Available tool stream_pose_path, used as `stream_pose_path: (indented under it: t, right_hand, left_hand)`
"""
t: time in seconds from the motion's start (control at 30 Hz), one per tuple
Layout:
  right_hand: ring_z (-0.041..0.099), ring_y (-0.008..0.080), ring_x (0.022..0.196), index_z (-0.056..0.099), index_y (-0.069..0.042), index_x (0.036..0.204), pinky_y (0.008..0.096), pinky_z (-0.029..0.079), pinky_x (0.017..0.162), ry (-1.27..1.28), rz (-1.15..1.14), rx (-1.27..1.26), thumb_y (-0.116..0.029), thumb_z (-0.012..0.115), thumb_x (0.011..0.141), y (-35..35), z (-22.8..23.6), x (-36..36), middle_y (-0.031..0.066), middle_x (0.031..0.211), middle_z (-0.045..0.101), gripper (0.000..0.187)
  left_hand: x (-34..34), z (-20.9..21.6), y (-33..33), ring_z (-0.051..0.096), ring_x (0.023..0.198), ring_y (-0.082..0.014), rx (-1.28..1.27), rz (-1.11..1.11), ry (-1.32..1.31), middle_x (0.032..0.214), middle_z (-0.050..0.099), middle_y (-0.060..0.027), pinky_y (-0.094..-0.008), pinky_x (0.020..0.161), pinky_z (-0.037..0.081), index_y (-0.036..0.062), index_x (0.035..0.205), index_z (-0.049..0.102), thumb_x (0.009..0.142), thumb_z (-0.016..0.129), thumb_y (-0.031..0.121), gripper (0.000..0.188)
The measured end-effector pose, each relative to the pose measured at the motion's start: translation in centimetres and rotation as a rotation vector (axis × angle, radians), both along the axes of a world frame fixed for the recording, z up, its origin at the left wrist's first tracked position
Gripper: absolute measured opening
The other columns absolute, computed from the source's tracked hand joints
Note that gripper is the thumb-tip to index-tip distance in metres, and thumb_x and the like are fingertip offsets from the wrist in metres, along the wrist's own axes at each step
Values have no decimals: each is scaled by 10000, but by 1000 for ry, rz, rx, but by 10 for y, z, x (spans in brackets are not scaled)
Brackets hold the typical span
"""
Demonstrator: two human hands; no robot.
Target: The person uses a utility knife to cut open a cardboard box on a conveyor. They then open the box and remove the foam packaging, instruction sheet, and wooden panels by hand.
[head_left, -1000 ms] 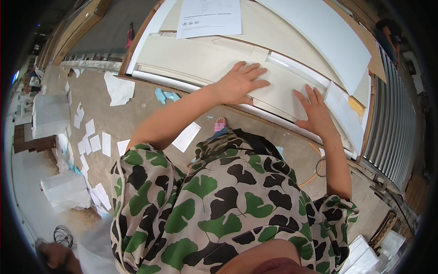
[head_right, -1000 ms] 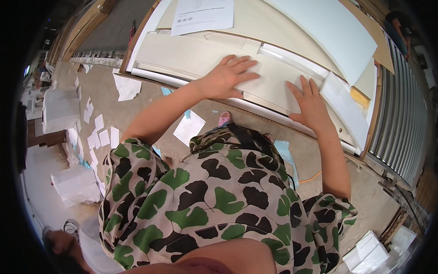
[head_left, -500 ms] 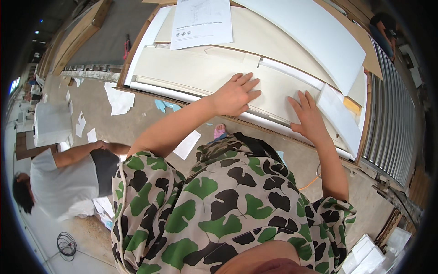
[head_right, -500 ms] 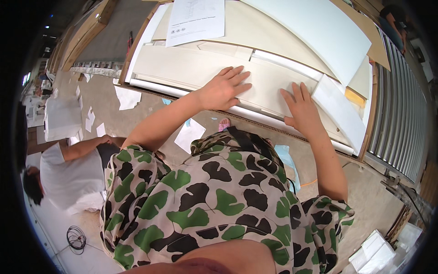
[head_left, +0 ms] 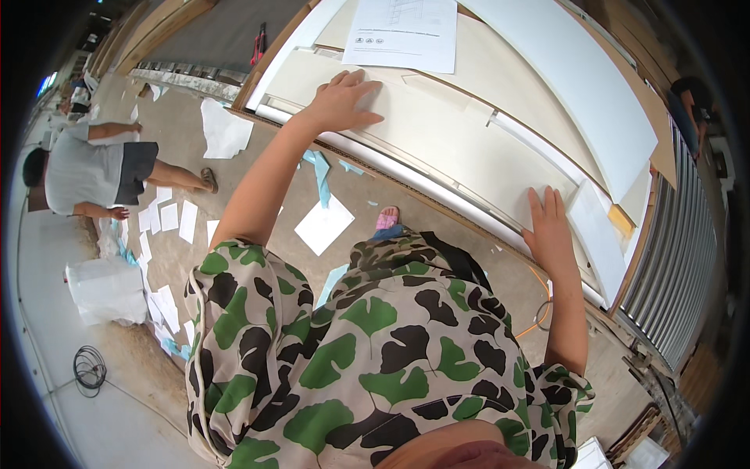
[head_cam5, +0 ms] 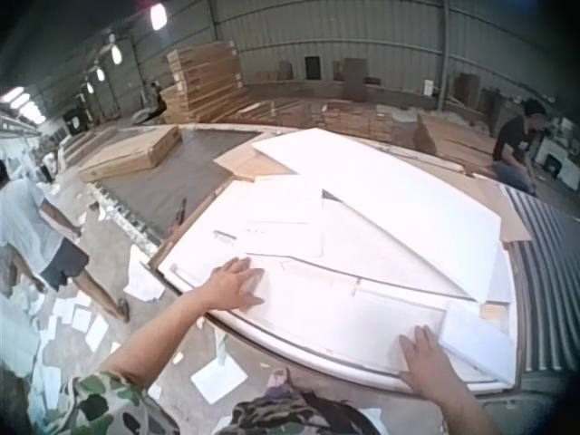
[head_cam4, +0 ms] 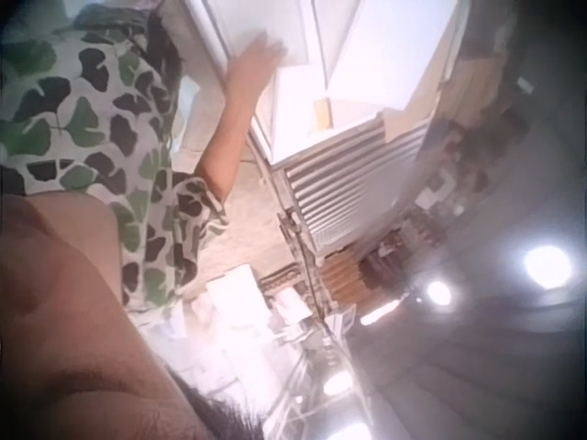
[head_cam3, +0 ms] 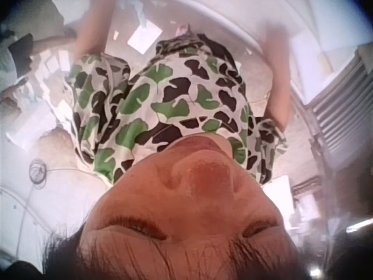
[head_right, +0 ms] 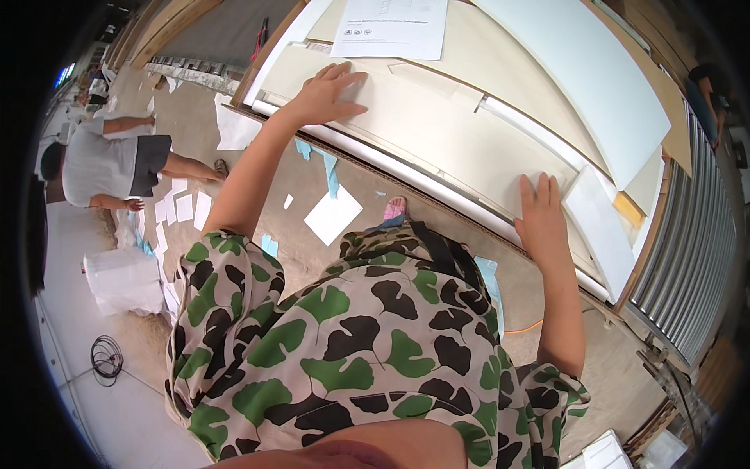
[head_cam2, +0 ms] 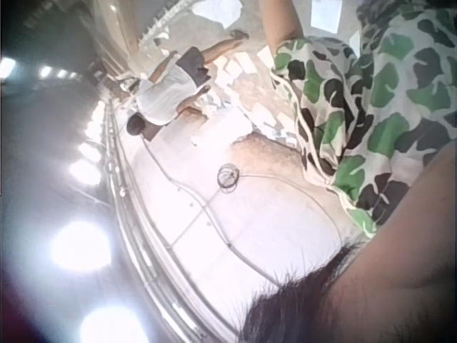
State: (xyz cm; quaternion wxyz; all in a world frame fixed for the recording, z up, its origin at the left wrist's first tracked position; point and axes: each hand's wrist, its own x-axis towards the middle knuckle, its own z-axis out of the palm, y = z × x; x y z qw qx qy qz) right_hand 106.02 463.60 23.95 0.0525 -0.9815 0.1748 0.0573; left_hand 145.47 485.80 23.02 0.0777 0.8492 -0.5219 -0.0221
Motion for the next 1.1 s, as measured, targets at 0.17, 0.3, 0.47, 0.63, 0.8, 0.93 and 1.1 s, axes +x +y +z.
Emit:
stream_pose_path:
  t: [0.17, 0.3, 0.47, 0.63, 0.8, 0.93, 1.1]
  right_hand:
    - [354, 460, 1317, 343, -15, 1422, 459, 385, 1074, 13, 42, -87, -83, 730, 736, 2, -4, -2, 310, 1409, 344, 791]
    - [368, 461, 1303, 354, -13, 1413, 442, 387, 1068, 84, -21, -31, -107, 728, 729, 3, 9, 7, 305, 1389, 377, 785]
    - [506, 368, 1216, 588, -34, 1216, 406, 424, 1028, -256, -96, 346, -163, 638, 863, -18, 31, 0, 197, 1332, 535, 379]
    - [545, 324, 1210, 632, -68, 1189, 367, 442, 991, -574, -289, 128, -143, 654, 899, -45, 49, -59, 153, 1287, 594, 300]
    - [612, 167, 1069, 661, -60, 1149, 239, 495, 804, -740, -660, 124, -104, 656, 899, -29, 50, -138, 87, 1267, 623, 254]
    - [625, 153, 1024, 675, -52, 1134, 251, 502, 808, -943, -851, -14, -74, 649, 900, -13, 30, -226, 94, 1239, 635, 237]
    - [639, 126, 896, 690, -34, 1129, 254, 502, 802, -1228, -1418, -107, -145, 644, 922, 18, 29, -321, 70, 1070, 698, 239]
  left_hand:
    - [4, -7, 12, 327, 1390, -365, -15, -2, 51, 1466, 419, -164, -519, 1104, 276, 247, 1360, 545, 783, 703, 532, 663]
    - [10, -12, 7, 350, 1374, -377, -45, -36, 57, 1458, 430, -177, -505, 1105, 286, 244, 1353, 555, 762, 702, 559, 686]
    - [14, -7, 3, 364, 1369, -379, -27, -49, 35, 1458, 428, -202, -476, 1099, 317, 216, 1365, 547, 776, 696, 543, 690]
    - [11, -5, -3, 353, 1374, -369, -17, -41, 189, 1462, 422, -201, -444, 1099, 332, 188, 1369, 540, 786, 735, 465, 675]
    - [24, -9, -4, 363, 1369, -370, 65, -76, 249, 1459, 407, -232, -434, 1073, 369, 164, 1385, 518, 796, 770, 361, 670]
    - [14, 9, -16, 456, 1307, -351, 162, -78, 198, 1415, 460, -239, -418, 1049, 394, 83, 1355, 534, 832, 744, 325, 613]
    - [-49, 15, -75, 518, 1250, -314, -35, -323, 235, 1313, 569, -204, -372, 1032, 404, 3, 1263, 585, 851, 733, 168, 467]
